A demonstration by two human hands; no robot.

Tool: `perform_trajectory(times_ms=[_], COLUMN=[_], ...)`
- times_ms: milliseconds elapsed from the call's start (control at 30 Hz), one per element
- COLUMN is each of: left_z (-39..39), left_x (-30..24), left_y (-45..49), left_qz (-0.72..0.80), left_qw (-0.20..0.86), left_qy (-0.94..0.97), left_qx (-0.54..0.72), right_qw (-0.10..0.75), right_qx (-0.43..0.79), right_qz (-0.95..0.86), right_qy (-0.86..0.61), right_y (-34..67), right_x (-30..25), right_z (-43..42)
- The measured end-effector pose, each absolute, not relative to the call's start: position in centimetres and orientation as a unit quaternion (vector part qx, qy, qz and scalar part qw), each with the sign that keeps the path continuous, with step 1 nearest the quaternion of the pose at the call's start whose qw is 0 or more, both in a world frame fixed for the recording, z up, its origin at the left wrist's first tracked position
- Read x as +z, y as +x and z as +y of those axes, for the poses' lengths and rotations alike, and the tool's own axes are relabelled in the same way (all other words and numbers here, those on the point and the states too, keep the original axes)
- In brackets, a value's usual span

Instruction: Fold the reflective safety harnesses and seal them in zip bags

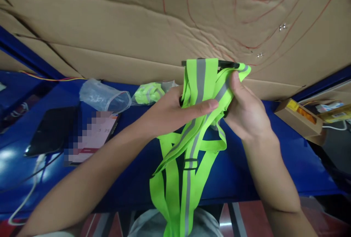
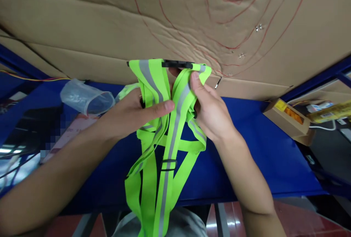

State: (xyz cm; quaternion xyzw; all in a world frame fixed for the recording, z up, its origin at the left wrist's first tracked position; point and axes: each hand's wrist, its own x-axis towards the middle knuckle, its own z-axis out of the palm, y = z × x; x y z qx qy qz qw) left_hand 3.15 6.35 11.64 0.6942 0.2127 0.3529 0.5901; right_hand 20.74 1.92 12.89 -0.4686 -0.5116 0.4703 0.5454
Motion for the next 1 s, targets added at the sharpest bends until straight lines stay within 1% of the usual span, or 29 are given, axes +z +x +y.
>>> perform_trajectory(times_ms=[100, 167, 233, 367, 500, 567, 633, 733, 800, 933, 1000], left_z=[6.5, 6.6, 6.6, 6.4, 6.4, 6.6, 6.7, 6.7, 6.7, 6.8, 6.8], left_x=[11.8, 12.0, 12.0, 10.7, 9.2, 9.0, 9.2, 9.5, 9.5, 9.1, 9.2], left_y=[2.8, 2.5, 2.6, 3.9, 5.1, 4.9, 4.5, 4.0, 3.9, 4.1, 4.0], left_qz=[0.216, 0.214, 0.210, 0.195, 0.198, 0.203, 0.203, 0.178, 0.168, 0.176, 0.176], left_qw=[0.568, 0.585, 0.612, 0.632, 0.667, 0.694, 0.714, 0.734, 0.731, 0.733, 0.737], left_qy=[0.697, 0.678, 0.657, 0.640, 0.591, 0.575, 0.583, 0.605, 0.615, 0.617, 0.618], left_qx=[0.381, 0.391, 0.386, 0.391, 0.408, 0.383, 0.331, 0.254, 0.242, 0.226, 0.209], right_qw=[0.519, 0.506, 0.498, 0.504, 0.473, 0.476, 0.476, 0.441, 0.429, 0.482, 0.505], right_qx=[0.495, 0.512, 0.500, 0.404, 0.286, 0.240, 0.211, 0.208, 0.214, 0.178, 0.180], right_qz=[-0.524, -0.536, -0.557, -0.589, -0.655, -0.682, -0.705, -0.722, -0.713, -0.672, -0.653], right_qy=[-0.459, -0.442, -0.438, -0.486, -0.515, -0.500, -0.481, -0.490, -0.511, -0.533, -0.535], right_y=[21.2, 21.5, 21.5, 20.6, 21.0, 22.1, 23.3, 24.4, 24.3, 23.6, 23.4], right_x=[12.9, 13.2, 13.4, 12.6, 11.9, 12.3, 12.8, 13.3, 13.3, 13.4, 13.6], right_z=[2.0, 1.8, 1.5, 1.4, 2.0, 2.2, 2.3, 2.1, 1.9, 1.7, 1.5])
